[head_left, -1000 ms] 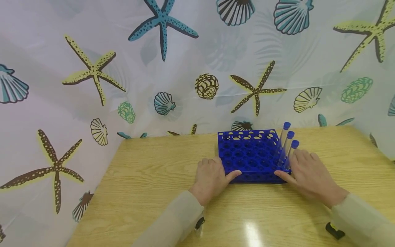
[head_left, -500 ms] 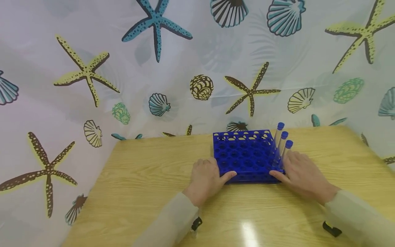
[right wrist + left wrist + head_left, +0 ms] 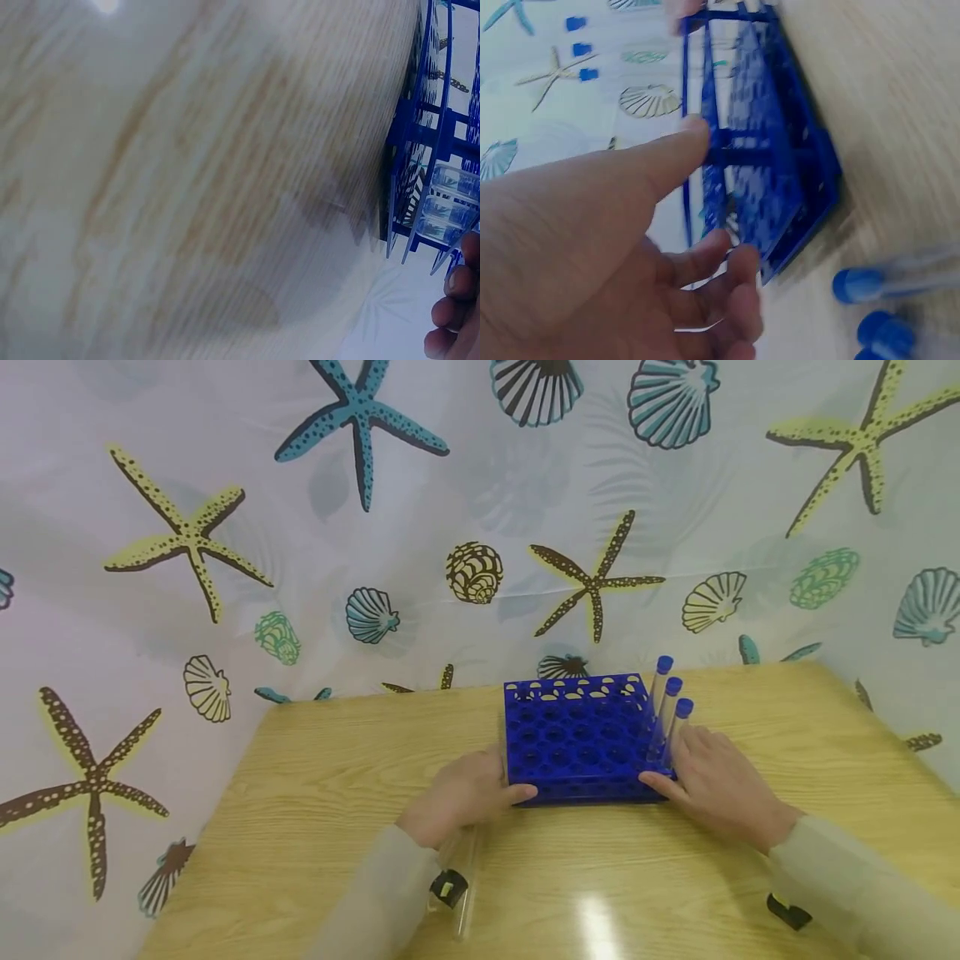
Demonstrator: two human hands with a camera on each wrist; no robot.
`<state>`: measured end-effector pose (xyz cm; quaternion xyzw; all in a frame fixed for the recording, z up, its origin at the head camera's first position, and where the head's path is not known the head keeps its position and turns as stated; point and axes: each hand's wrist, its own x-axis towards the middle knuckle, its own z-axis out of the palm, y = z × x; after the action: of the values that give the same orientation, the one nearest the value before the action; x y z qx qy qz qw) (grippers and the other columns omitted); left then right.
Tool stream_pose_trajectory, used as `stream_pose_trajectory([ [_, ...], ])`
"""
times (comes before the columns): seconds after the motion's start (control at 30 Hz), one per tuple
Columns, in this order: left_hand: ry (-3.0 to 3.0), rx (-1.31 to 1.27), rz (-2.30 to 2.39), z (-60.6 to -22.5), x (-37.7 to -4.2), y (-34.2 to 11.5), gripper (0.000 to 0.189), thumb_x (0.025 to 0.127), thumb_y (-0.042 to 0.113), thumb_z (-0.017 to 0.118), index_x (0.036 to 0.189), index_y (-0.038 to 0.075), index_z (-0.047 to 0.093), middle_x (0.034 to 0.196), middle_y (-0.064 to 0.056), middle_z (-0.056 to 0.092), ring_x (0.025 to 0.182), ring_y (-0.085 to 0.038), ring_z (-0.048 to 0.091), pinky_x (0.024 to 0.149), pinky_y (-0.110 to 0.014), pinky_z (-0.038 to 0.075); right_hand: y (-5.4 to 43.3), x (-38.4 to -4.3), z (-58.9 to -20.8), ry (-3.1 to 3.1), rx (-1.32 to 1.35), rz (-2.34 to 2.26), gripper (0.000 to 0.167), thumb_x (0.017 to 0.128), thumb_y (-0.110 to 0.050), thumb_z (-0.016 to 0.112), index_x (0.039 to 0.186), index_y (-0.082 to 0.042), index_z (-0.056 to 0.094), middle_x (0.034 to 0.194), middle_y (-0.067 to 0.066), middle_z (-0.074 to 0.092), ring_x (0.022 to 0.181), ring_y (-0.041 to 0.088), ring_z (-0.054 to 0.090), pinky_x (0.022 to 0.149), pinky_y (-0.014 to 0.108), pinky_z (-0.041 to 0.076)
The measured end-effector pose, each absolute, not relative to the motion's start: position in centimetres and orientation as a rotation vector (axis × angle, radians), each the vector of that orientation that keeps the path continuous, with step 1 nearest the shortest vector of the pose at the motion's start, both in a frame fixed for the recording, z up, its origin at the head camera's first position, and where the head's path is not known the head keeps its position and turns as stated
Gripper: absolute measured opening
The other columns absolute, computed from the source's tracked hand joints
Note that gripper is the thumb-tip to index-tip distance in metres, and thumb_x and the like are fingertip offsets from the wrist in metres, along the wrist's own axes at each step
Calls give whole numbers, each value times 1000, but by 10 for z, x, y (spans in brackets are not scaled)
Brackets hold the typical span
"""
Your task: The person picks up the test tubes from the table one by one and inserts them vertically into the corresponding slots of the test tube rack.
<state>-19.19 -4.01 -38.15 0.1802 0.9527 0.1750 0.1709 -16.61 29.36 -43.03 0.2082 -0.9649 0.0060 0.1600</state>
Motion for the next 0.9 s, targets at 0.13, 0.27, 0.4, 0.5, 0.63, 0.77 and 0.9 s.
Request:
stream_pose_trajectory([
  [0.13,2628,478,619,-373,-192,-62,39,98,40,61,113,4,55,87,-4,64,68,-17,59,68,-32,49,292,-166,-430,-2758,596,35,49,95,-55,56,85,-8,46,75,1,35,67,17,30,64,29,24],
  [0.27,2636,476,659,-369,-189,-81,24,100,21,60,110,-1,56,91,-7,63,72,-15,55,67,-31,48,292,-166,-430,-2767,590,34,49,96,-54,56,85,-7,47,76,2,35,68,17,31,64,29,24],
  [0.4,2671,480,644,-371,-182,-97,16,95,7,64,105,-5,59,97,-12,66,81,-20,60,74,-36,53,293,-165,-430,-2778,587,23,51,96,-55,54,88,-5,49,76,2,36,69,17,31,65,30,24],
  [0.5,2684,456,597,-374,-176,-108,13,92,3,65,102,-4,60,98,-13,66,84,-21,61,75,-37,54,293,-165,-429,-2779,586,12,52,97,-55,54,89,-4,50,76,2,36,69,17,31,65,30,25],
  [0.63,2609,377,612,-380,-167,-118,8,92,4,63,95,0,57,87,-8,60,69,-17,54,60,-30,47,292,-165,-429,-2775,584,14,51,96,-55,55,89,-5,49,76,2,36,69,17,32,65,30,25],
  [0.77,2514,326,656,-386,-160,-125,8,92,3,61,97,3,54,80,-6,54,62,-16,46,55,-27,39,291,-165,-429,-2775,589,25,52,96,-55,55,92,-3,50,77,2,36,70,17,32,66,31,26],
  [0.9,2466,301,674,-389,-156,-130,15,91,2,59,105,5,53,84,-6,55,66,-18,48,58,-28,40,291,-164,-428,-2773,590,28,52,97,-54,55,93,-3,50,78,2,36,71,17,32,67,31,25],
])
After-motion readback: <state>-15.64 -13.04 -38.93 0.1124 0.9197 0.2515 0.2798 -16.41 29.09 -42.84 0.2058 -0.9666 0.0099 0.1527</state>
